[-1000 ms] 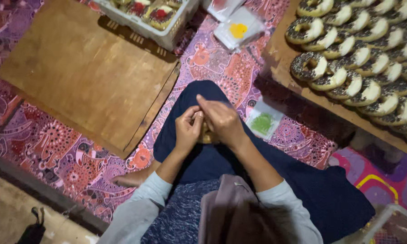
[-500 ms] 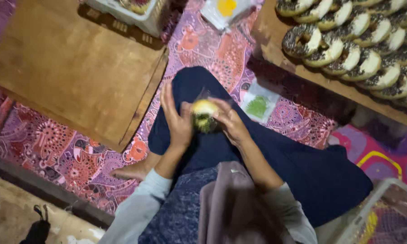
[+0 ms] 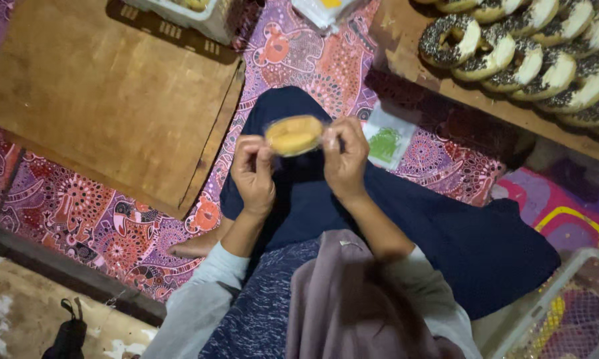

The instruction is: The person sits on the floor and repeatedly picks up donuts from a wooden board, places them into small clear plastic bags, and sets the packaged donuts aside. The person handles the donuts by hand and works continuously through the clip.

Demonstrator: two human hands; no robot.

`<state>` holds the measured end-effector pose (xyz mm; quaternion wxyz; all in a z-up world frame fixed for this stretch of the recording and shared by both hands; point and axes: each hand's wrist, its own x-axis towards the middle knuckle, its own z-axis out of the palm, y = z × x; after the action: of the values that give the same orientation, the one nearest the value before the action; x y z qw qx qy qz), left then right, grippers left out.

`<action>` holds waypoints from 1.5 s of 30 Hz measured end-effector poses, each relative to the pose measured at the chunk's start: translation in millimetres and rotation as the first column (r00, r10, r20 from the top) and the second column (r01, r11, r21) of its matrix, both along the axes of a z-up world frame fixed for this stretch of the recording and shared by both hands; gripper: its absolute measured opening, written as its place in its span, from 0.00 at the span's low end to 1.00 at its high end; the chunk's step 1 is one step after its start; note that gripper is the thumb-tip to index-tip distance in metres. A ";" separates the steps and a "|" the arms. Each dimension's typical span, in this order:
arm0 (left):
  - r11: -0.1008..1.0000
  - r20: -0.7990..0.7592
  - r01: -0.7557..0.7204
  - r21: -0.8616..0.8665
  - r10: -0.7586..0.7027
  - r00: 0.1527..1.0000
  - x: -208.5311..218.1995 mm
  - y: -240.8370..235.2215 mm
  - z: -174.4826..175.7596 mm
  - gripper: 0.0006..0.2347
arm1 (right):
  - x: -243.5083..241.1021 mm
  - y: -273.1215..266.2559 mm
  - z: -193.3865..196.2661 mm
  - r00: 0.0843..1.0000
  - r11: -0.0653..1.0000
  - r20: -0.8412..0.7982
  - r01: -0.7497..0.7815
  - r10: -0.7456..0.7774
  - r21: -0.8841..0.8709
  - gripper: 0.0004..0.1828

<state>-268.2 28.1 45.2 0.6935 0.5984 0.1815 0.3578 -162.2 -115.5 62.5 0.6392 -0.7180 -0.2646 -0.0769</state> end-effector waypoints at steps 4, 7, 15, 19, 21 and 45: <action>0.896 -0.266 -0.024 0.444 0.158 0.951 -8.4 2.8 -15.8 0.10 | -0.2 0.8 -45.8 0.996 0.933 -0.089 -0.034 0.002 -0.357 0.18; 0.863 -0.410 0.083 0.498 0.150 0.899 -15.0 -3.7 -15.1 0.07 | -13.0 -18.1 -106.9 0.964 0.952 -0.265 -0.080 -0.002 -0.296 0.13; 0.675 -0.314 0.509 0.534 -0.400 0.861 151.2 -116.6 -109.8 0.10 | 104.1 -170.4 -228.5 0.809 0.716 -0.407 0.024 -0.424 -0.698 0.24; 0.373 -0.525 0.596 0.711 -0.283 0.803 251.4 -134.5 -200.1 0.16 | 108.7 -242.6 -235.6 0.640 0.647 -0.305 0.406 -0.706 -0.645 0.22; 0.214 -0.743 0.781 0.587 -0.242 0.624 261.4 -134.4 -229.6 0.17 | 105.2 -245.2 -220.8 0.635 0.469 -0.145 0.379 -0.759 -0.797 0.25; 0.796 -0.664 0.594 0.120 -0.380 0.644 207.7 -129.9 -108.2 0.05 | 153.3 -166.6 -116.9 0.802 0.962 -0.597 -0.167 0.004 -0.218 0.13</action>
<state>-60.5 -101.8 -62.9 0.5581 0.8131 0.1620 -0.0329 -8.9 -282.2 -54.4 0.5928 -0.7707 -0.0924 0.2146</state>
